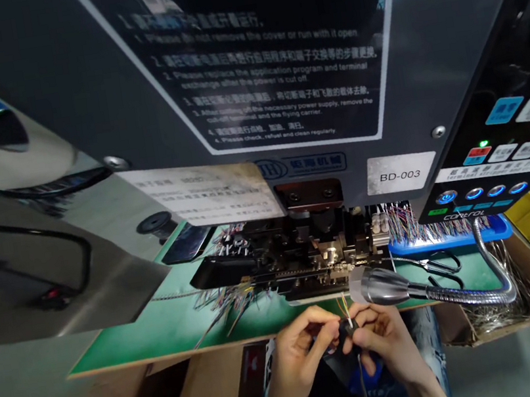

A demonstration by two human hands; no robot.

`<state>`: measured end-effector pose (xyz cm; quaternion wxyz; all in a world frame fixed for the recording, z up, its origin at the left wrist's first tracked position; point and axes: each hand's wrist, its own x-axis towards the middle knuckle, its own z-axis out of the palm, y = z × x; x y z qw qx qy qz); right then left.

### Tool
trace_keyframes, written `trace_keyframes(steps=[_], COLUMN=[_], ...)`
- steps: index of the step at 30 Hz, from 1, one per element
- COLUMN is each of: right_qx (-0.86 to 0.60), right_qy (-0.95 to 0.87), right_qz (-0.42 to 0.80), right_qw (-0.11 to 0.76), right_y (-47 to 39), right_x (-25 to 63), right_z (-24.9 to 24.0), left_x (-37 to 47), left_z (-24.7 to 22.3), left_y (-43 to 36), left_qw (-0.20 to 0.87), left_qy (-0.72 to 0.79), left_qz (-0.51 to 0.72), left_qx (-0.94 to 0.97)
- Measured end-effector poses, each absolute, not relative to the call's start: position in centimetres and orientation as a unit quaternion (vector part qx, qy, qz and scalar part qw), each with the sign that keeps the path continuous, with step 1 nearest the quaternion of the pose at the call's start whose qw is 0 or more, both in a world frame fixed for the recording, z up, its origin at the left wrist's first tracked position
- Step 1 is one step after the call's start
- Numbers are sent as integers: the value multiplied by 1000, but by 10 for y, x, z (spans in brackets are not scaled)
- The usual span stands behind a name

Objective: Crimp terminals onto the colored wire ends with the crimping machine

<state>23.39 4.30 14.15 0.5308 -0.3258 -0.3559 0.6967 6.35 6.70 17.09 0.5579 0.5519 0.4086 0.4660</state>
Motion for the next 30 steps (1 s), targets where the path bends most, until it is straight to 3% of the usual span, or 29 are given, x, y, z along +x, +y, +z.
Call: trace_keyframes(steps=[8, 15, 19, 30], right_qx=[-256, -270, -266, -290], right_qy=[-354, -319, -290, -313], right_qz=[764, 812, 813, 789], right_qw=[476, 406, 429, 442], right_y=[48, 47, 47, 43], right_x=[228, 233, 230, 232], right_z=[154, 158, 151, 142], left_x=[55, 41, 44, 50], left_z=[161, 175, 185, 171], left_y=[68, 82, 86, 85], left_qw=[635, 611, 616, 638], left_qy=[342, 316, 318, 325], left_qz=[446, 432, 389, 427], left_qx=[530, 584, 606, 552])
